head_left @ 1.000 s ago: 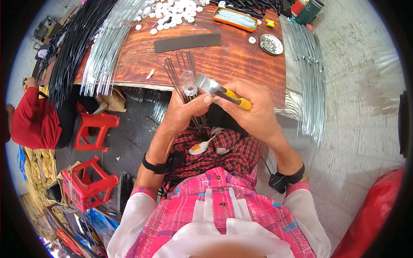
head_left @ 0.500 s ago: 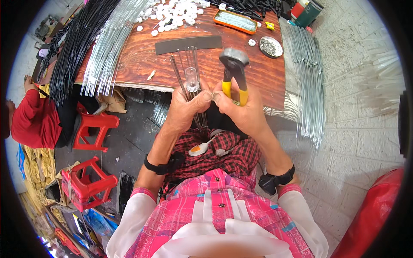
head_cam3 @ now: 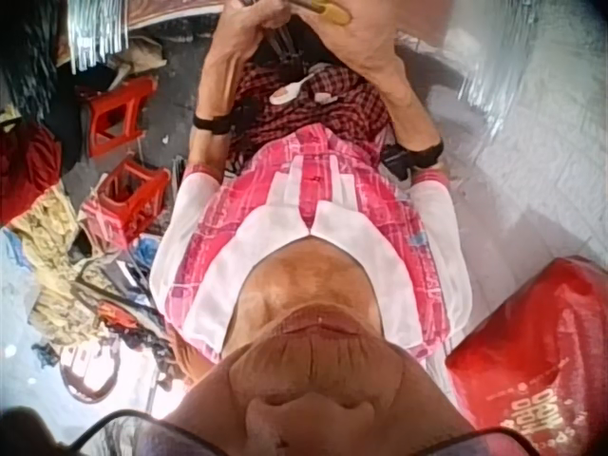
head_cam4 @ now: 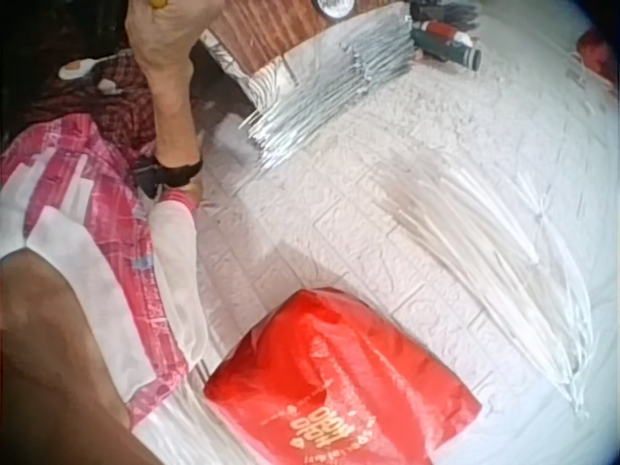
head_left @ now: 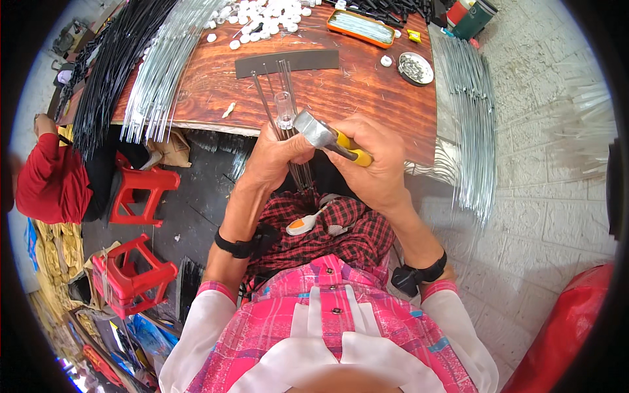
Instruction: Assembling the metal rib structure and central hub for umbrellas at a factory workstation.
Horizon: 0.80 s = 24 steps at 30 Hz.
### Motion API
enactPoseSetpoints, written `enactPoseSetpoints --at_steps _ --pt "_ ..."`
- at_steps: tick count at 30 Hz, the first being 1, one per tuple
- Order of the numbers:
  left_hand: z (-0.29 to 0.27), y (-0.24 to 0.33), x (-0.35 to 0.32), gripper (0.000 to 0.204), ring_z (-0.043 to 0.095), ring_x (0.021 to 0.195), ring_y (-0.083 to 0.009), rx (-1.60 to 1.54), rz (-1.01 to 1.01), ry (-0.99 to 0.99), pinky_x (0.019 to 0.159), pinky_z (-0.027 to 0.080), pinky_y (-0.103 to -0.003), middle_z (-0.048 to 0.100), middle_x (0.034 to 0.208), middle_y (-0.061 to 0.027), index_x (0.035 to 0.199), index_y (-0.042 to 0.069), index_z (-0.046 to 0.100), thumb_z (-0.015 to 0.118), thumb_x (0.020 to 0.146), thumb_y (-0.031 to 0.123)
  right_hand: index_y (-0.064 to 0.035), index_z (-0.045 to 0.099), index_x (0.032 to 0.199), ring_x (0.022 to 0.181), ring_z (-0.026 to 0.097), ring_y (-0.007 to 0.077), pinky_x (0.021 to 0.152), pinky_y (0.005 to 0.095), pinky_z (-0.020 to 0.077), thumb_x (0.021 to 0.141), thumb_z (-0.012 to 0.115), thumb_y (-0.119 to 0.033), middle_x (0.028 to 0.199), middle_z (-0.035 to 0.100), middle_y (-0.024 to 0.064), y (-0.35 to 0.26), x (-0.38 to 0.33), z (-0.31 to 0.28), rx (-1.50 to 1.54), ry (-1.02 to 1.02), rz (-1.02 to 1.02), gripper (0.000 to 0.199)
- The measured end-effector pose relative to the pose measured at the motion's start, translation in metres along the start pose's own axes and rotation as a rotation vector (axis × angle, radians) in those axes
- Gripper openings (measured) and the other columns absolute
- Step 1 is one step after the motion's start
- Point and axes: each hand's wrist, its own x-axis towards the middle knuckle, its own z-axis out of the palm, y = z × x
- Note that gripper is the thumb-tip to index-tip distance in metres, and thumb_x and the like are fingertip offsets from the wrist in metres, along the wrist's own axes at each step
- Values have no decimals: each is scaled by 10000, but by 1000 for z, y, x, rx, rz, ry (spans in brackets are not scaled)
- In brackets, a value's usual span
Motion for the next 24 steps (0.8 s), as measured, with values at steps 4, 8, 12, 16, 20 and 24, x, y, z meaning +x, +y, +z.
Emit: enactPoseSetpoints --at_steps 4,8,12,16,20,24 --pt "-1 -4 3 236 433 566 -51 -42 -14 36 497 331 -207 507 680 35 838 67 570 765 792 192 -36 655 922 644 629 253 545 329 478 717 710 -18 752 621 97 4 2 5 -115 91 -97 214" --pt "6 -3 4 227 483 599 -41 -18 34 109 529 387 -204 545 696 34 822 85 565 762 798 196 -53 651 901 626 627 246 532 324 479 711 711 -19 741 622 83 3 3 5 -140 107 -119 202" --pt "12 -5 3 247 478 595 -38 36 73 112 534 393 -213 541 686 38 818 85 561 749 824 246 -57 634 880 618 623 238 523 315 472 708 719 -37 733 616 79 3 4 7 -127 149 -148 193" --pt "15 1 -1 266 395 551 -45 57 39 116 496 314 -218 481 650 45 821 73 561 753 821 256 -39 613 877 634 614 179 554 298 465 714 713 -51 704 585 74 -2 1 4 -14 106 83 191" --pt "16 -2 1 258 355 528 -54 27 46 97 486 272 -220 447 628 50 815 63 569 740 833 254 -19 607 876 637 559 77 572 265 453 816 659 -101 701 577 10 1 -4 8 326 86 399 114" --pt "15 -6 0 254 368 559 -55 69 66 59 518 291 -221 455 665 46 926 37 586 687 878 265 -21 624 881 589 527 48 552 214 426 880 616 -145 691 581 -21 2 -2 9 562 121 532 124"
